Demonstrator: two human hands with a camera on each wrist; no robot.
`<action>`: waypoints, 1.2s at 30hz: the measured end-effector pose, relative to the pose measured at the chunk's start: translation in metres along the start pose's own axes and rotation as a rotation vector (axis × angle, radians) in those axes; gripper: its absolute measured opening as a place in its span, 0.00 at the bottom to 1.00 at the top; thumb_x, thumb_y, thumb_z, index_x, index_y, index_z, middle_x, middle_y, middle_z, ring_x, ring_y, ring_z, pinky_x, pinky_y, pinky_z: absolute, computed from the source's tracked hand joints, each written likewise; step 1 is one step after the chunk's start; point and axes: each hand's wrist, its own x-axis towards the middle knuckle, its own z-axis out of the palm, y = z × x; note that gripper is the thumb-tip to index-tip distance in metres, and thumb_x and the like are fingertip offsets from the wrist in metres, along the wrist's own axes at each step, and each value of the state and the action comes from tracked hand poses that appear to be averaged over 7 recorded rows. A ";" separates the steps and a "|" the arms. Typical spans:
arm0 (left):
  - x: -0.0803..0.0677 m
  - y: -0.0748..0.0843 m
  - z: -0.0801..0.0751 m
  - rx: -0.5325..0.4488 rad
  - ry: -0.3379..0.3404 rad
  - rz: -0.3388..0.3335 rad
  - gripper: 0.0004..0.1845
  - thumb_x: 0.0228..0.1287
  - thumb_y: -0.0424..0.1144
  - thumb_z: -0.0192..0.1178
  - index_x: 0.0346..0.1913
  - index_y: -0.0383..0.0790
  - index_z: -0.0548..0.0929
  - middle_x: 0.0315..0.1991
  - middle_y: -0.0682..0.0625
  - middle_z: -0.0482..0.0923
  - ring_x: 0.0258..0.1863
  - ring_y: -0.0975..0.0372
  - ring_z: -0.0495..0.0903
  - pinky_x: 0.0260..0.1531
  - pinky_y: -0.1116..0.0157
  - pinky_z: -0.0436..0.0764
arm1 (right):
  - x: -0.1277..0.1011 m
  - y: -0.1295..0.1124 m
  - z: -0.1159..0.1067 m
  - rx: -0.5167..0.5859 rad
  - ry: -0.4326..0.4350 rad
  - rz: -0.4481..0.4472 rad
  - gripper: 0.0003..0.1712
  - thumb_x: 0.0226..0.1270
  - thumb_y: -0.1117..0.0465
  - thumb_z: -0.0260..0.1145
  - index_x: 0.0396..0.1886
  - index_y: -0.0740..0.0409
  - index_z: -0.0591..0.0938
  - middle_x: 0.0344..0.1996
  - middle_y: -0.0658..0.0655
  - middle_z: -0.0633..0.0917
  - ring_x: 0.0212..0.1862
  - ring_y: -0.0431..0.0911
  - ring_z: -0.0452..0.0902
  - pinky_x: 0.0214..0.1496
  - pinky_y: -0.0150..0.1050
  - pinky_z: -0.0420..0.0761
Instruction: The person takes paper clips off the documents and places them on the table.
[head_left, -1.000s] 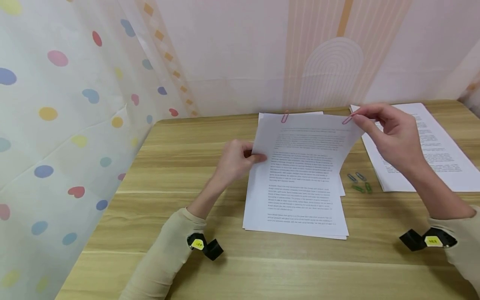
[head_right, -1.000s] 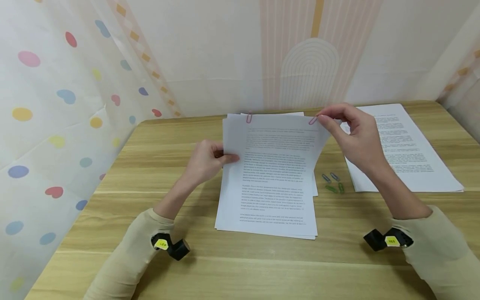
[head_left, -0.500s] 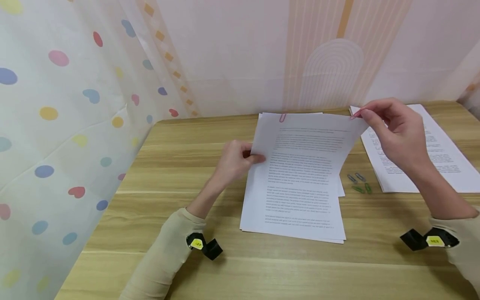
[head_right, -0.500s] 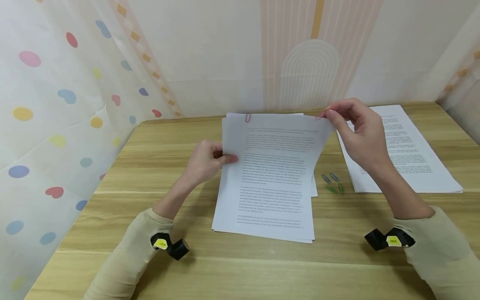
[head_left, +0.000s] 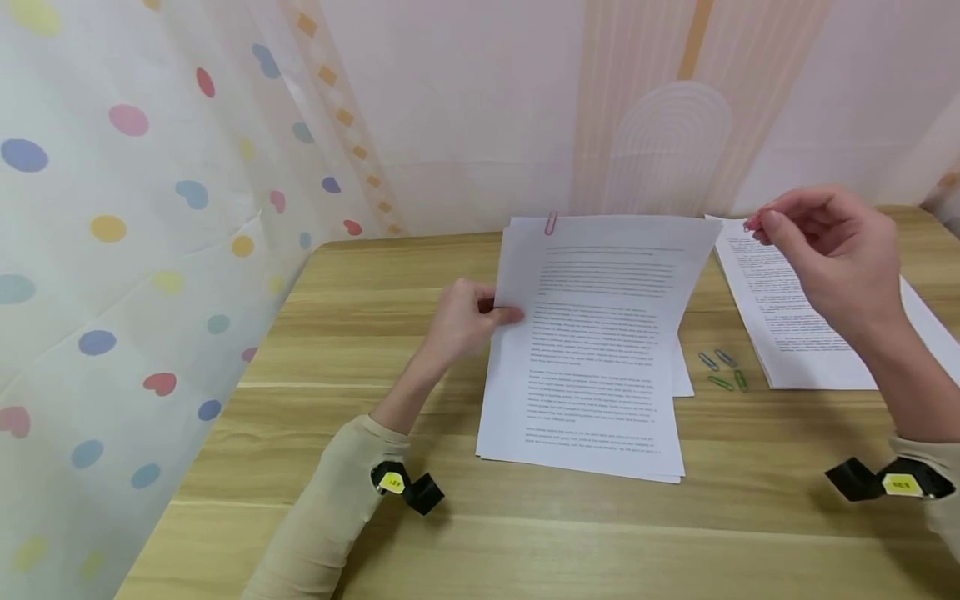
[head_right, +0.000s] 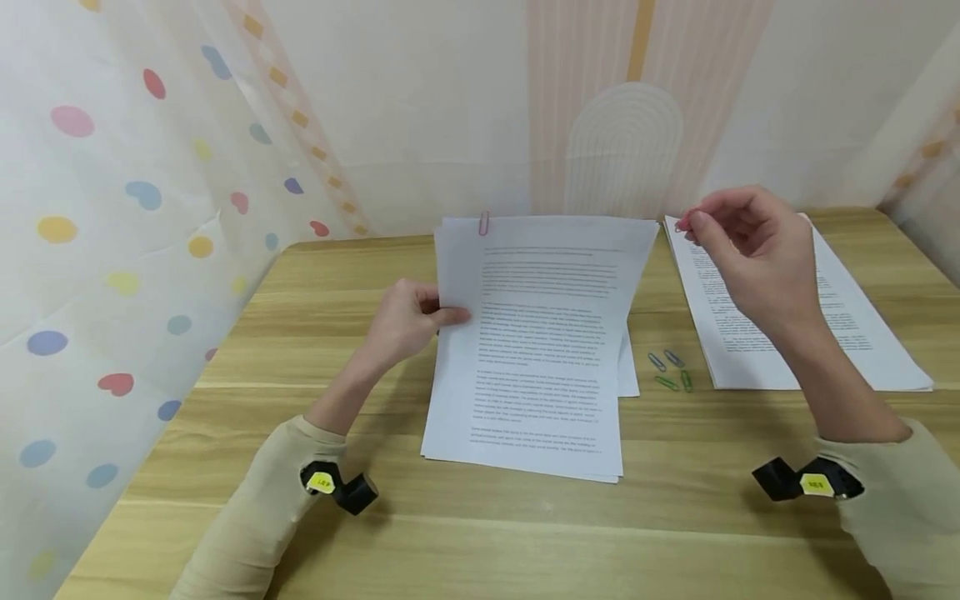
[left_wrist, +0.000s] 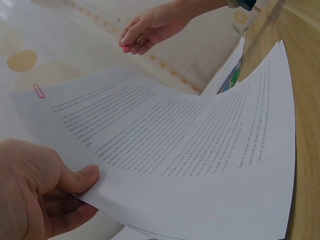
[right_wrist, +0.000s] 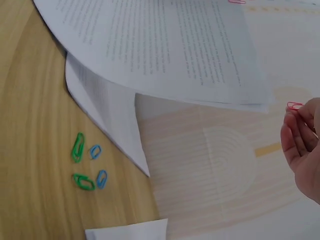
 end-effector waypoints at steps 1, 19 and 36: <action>0.000 -0.001 0.000 -0.004 0.000 -0.006 0.10 0.60 0.28 0.71 0.44 0.28 0.89 0.35 0.41 0.88 0.30 0.58 0.85 0.29 0.69 0.78 | -0.001 0.001 -0.001 -0.027 -0.007 0.021 0.06 0.65 0.81 0.62 0.39 0.75 0.82 0.33 0.56 0.88 0.35 0.44 0.83 0.41 0.25 0.80; 0.000 0.001 -0.006 -0.032 0.000 -0.053 0.09 0.61 0.28 0.71 0.43 0.28 0.89 0.34 0.42 0.88 0.31 0.57 0.86 0.28 0.68 0.78 | -0.029 0.011 -0.020 -0.699 -0.316 0.342 0.07 0.68 0.63 0.71 0.43 0.60 0.85 0.29 0.47 0.86 0.33 0.39 0.79 0.35 0.25 0.71; 0.001 -0.002 -0.007 -0.051 -0.008 -0.049 0.09 0.61 0.28 0.70 0.44 0.28 0.89 0.35 0.41 0.88 0.31 0.57 0.86 0.28 0.69 0.78 | -0.048 0.027 -0.020 -0.803 -0.580 0.349 0.03 0.65 0.62 0.73 0.35 0.54 0.86 0.30 0.49 0.85 0.30 0.36 0.76 0.33 0.26 0.73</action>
